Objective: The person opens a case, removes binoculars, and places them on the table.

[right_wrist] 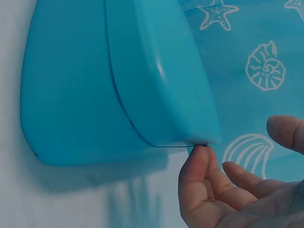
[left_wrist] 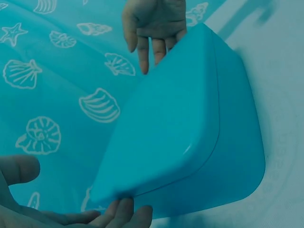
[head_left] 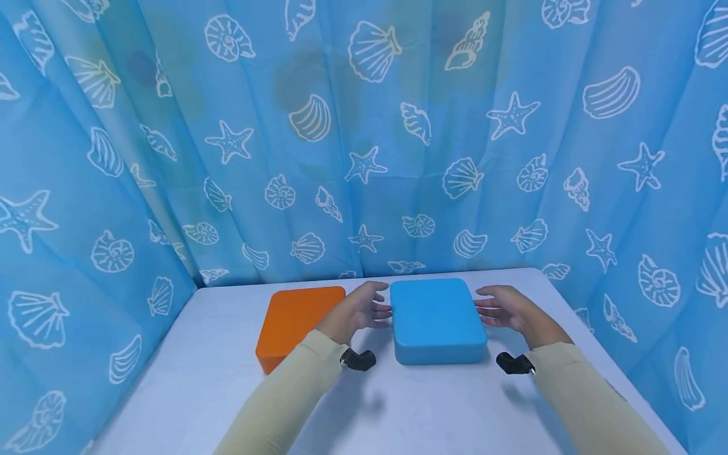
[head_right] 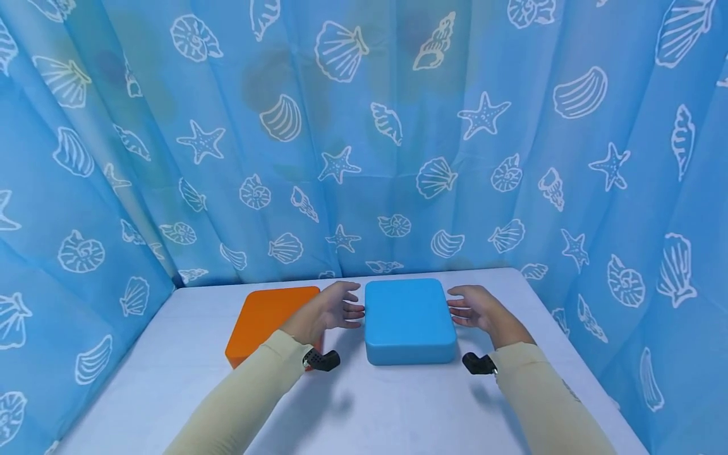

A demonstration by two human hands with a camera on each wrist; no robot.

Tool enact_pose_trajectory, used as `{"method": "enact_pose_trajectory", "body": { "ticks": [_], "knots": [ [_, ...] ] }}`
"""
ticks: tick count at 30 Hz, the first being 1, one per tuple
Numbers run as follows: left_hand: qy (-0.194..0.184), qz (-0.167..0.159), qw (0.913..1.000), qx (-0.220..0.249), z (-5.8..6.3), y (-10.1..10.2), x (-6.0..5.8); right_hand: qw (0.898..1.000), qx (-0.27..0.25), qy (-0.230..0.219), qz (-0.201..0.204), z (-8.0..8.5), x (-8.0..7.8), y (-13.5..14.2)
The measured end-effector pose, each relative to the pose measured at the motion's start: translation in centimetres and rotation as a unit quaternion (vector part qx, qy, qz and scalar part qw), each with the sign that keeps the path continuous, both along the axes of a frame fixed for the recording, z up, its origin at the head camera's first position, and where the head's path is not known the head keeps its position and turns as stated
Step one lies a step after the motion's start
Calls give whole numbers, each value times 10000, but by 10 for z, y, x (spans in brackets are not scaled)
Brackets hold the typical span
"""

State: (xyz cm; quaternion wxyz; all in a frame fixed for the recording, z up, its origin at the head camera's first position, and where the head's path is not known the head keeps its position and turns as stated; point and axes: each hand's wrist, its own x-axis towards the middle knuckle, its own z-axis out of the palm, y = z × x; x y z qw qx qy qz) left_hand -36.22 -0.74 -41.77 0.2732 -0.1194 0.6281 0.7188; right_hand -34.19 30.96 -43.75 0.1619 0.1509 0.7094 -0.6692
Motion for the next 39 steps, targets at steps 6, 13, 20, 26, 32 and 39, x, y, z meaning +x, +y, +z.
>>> {"method": "enact_pose_trajectory", "body": {
  "ticks": [6, 13, 20, 26, 32, 39],
  "knots": [
    [-97, 68, 9999, 108, 3, -2, 0, 9997, 224, 20, 121, 5, 1, -2],
    [-65, 147, 9998, 78, 0, 0, -1, 9954, 882, -49, 368, 10, -6, -7],
    [162, 334, 9970, -680, -6, 6, -3, 9845, 1555, 107, 807, 16, -11, -15],
    [458, 346, 9837, -1702, -9, 12, -5, 9792, 1792, 49, 952, 16, -13, -18],
    [545, 186, 9675, -2462, -9, 16, -13, 9797, 1748, -59, 978, 14, -17, -17],
    [566, 0, 9586, -2791, -3, 19, -14, 9755, 1894, -91, 1119, 11, -18, -17]
  ]
}}
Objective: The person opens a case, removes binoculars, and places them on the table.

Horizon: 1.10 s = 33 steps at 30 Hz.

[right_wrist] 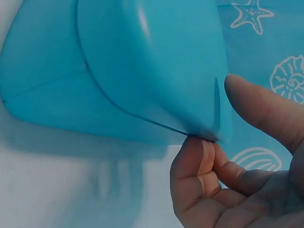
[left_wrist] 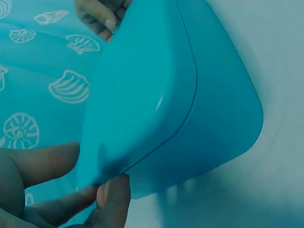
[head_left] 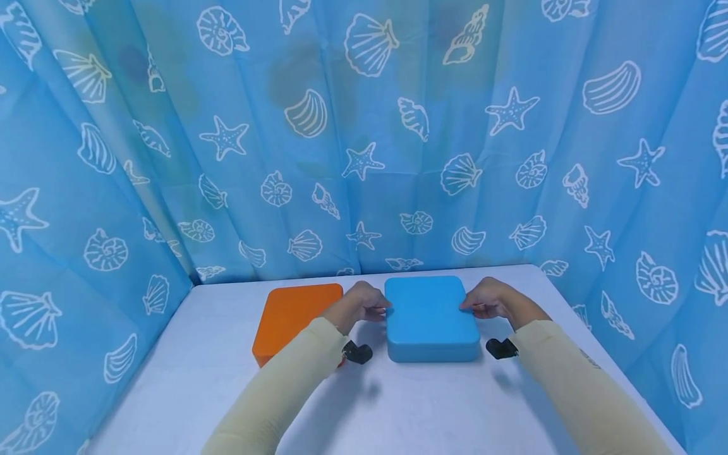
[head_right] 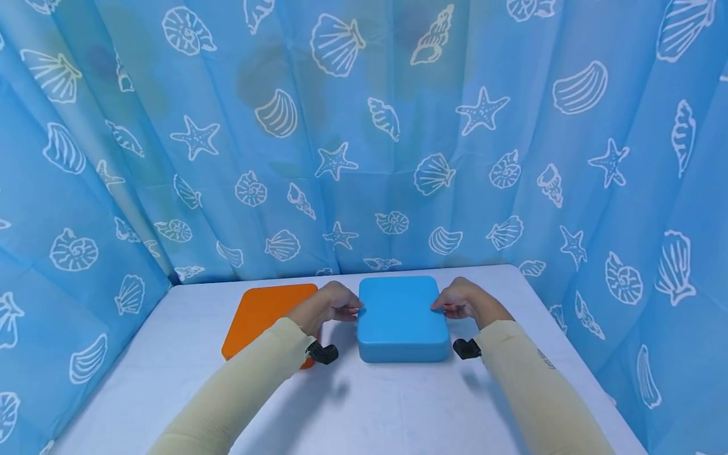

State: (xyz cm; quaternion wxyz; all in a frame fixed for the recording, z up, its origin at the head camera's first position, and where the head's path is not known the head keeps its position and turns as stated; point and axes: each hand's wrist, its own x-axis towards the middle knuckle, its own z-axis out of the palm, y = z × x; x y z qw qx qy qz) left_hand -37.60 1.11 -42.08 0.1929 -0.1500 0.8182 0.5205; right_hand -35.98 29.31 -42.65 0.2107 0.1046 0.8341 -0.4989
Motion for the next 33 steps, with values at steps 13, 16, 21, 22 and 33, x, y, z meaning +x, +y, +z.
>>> {"method": "enact_pose_trajectory", "body": {
  "ticks": [13, 16, 21, 22, 33],
  "knots": [
    [7, 128, 9999, -29, -6, 2, -2, 9997, -64, 218, -45, -18, -1, 9],
    [92, 64, 9999, -88, -6, 4, -1, 9994, -241, 260, -14, -24, 0, 14],
    [170, -1, 9996, -213, -5, 7, -1, 9976, -615, 329, 25, -30, 3, 18],
    [187, 2, 9996, -217, -5, 8, -1, 9971, -678, 352, 28, -30, 3, 18],
    [398, 14, 9986, -360, -14, 9, -8, 9962, -693, 515, 71, -24, 3, 16]
  ]
}}
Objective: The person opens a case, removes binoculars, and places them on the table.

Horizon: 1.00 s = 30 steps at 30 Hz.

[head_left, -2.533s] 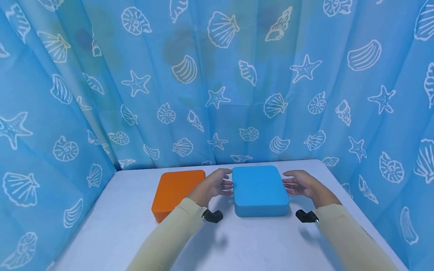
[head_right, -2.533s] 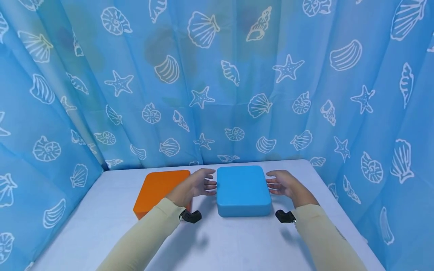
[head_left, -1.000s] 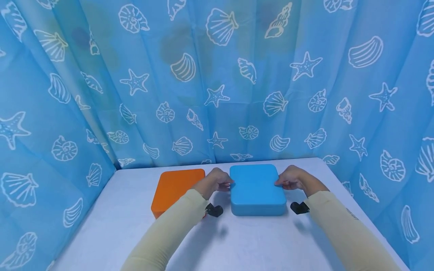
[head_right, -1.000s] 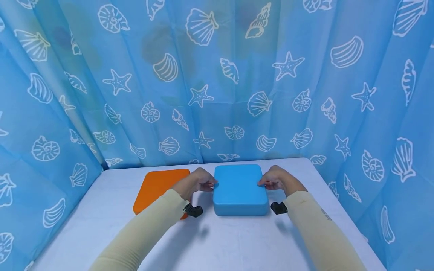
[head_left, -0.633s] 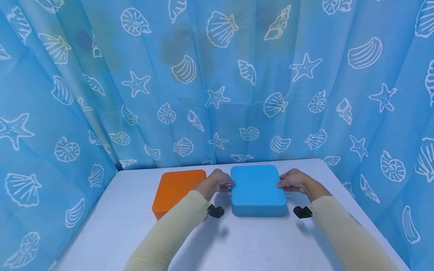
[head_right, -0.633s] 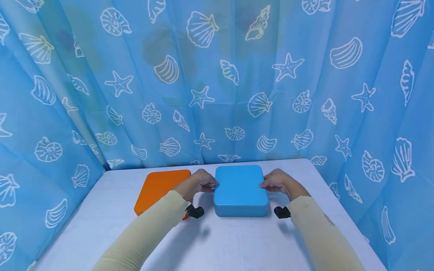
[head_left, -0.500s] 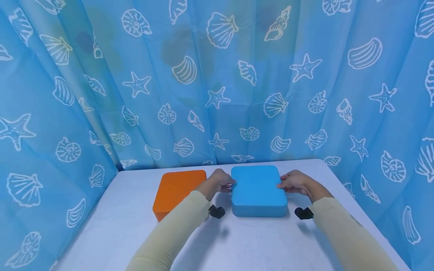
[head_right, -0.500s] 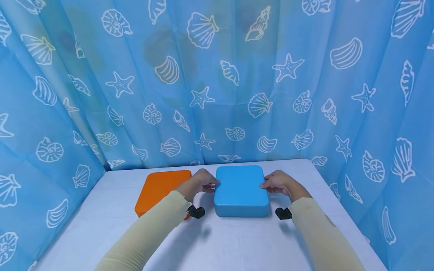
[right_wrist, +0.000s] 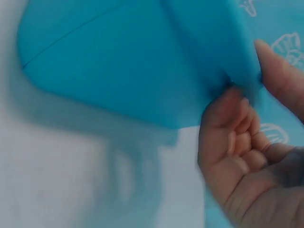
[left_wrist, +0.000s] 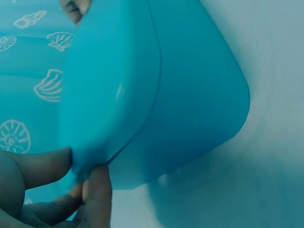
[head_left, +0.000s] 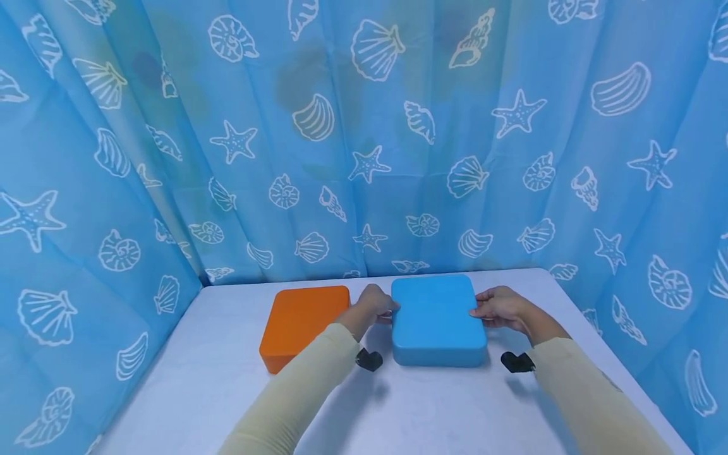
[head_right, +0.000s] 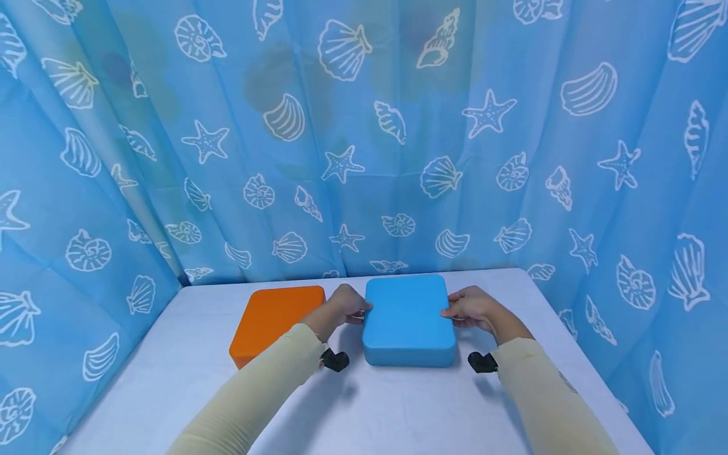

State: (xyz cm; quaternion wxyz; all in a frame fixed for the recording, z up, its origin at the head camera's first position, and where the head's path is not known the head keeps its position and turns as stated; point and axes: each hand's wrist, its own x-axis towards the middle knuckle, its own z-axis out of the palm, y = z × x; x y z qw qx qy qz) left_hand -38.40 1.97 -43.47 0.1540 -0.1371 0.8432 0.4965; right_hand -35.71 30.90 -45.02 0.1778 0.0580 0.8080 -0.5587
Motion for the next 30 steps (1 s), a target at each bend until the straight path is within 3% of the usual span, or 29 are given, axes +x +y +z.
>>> {"method": "enact_pose_trajectory", "body": {
  "ticks": [5, 18, 30],
  "knots": [
    [-69, 106, 9999, 109, 1, 0, -1, 9999, 86, 65, 114, 11, 2, -2],
    [-290, 204, 9973, 636, -2, -7, 11, 9998, -2, 0, 183, 7, 3, -1],
    [129, 196, 9925, 1201, -2, -16, 25, 9990, -86, 349, 279, 6, 8, -1]
  ]
}}
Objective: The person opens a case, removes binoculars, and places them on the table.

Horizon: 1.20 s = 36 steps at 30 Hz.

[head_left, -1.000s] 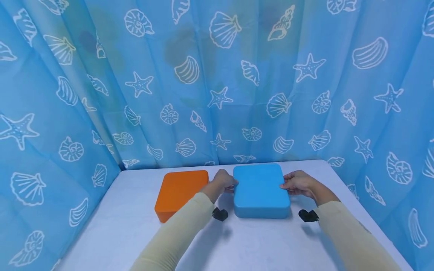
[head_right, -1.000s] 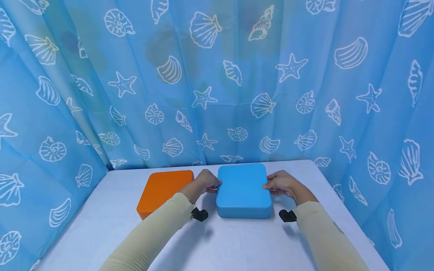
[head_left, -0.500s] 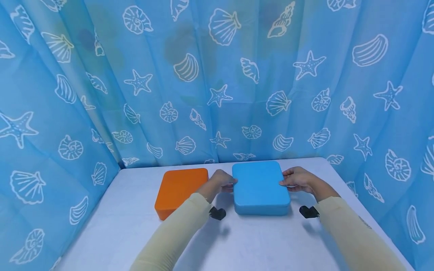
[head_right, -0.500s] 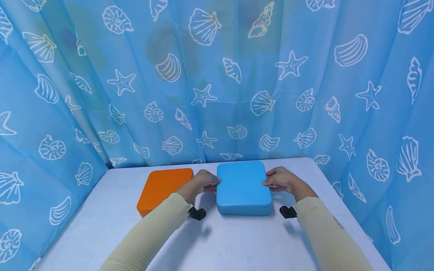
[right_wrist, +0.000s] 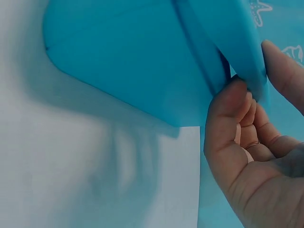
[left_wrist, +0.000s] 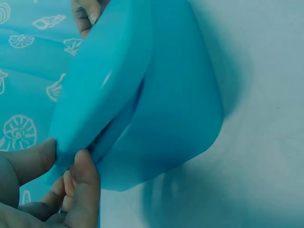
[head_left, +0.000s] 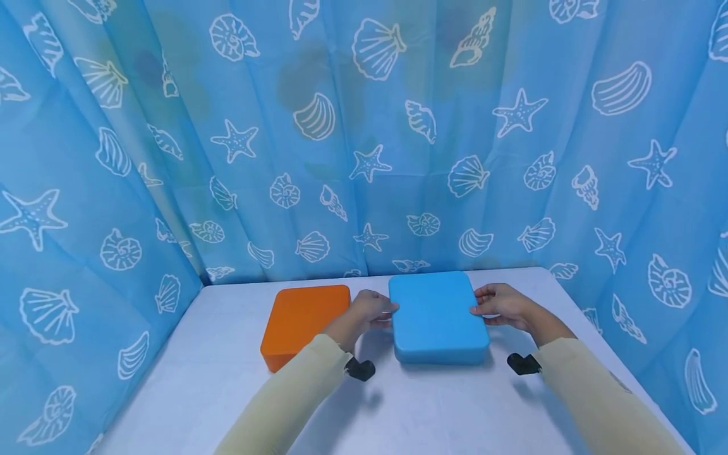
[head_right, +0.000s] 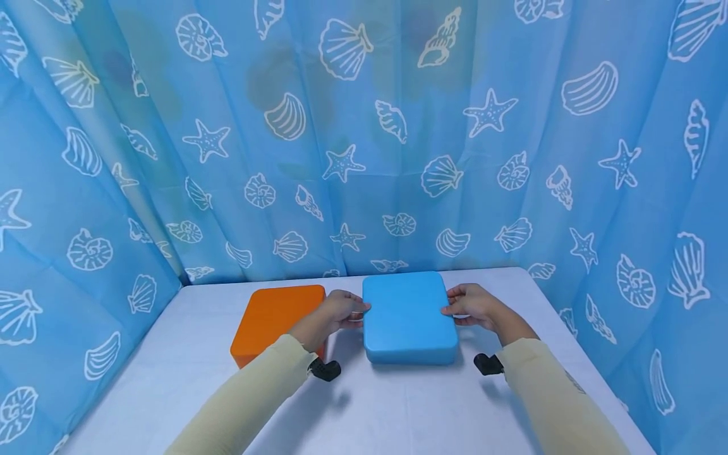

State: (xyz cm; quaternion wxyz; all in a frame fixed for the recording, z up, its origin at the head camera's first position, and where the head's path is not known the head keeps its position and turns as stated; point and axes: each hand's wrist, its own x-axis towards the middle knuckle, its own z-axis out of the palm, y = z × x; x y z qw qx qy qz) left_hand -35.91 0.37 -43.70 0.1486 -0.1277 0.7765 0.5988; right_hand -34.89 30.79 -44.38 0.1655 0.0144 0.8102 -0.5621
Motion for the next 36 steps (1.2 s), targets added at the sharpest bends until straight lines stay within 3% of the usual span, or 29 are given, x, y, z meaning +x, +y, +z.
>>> {"method": "enact_pose_trajectory", "body": {
  "ticks": [11, 21, 30, 36],
  "knots": [
    [18, -132, 9996, 250, -1, -8, 14, 10000, -43, 25, -14, 0, 15, -2],
    [-9, -462, 9978, 472, -6, -19, 29, 9999, -63, 91, 19, -3, 42, -4],
    [287, -711, 9950, 638, -12, -19, 50, 9996, 168, 215, -94, -4, 65, -3],
    [329, -707, 9953, 575, -16, -20, 66, 9997, 65, 211, -79, -9, 79, -2]
  ]
}}
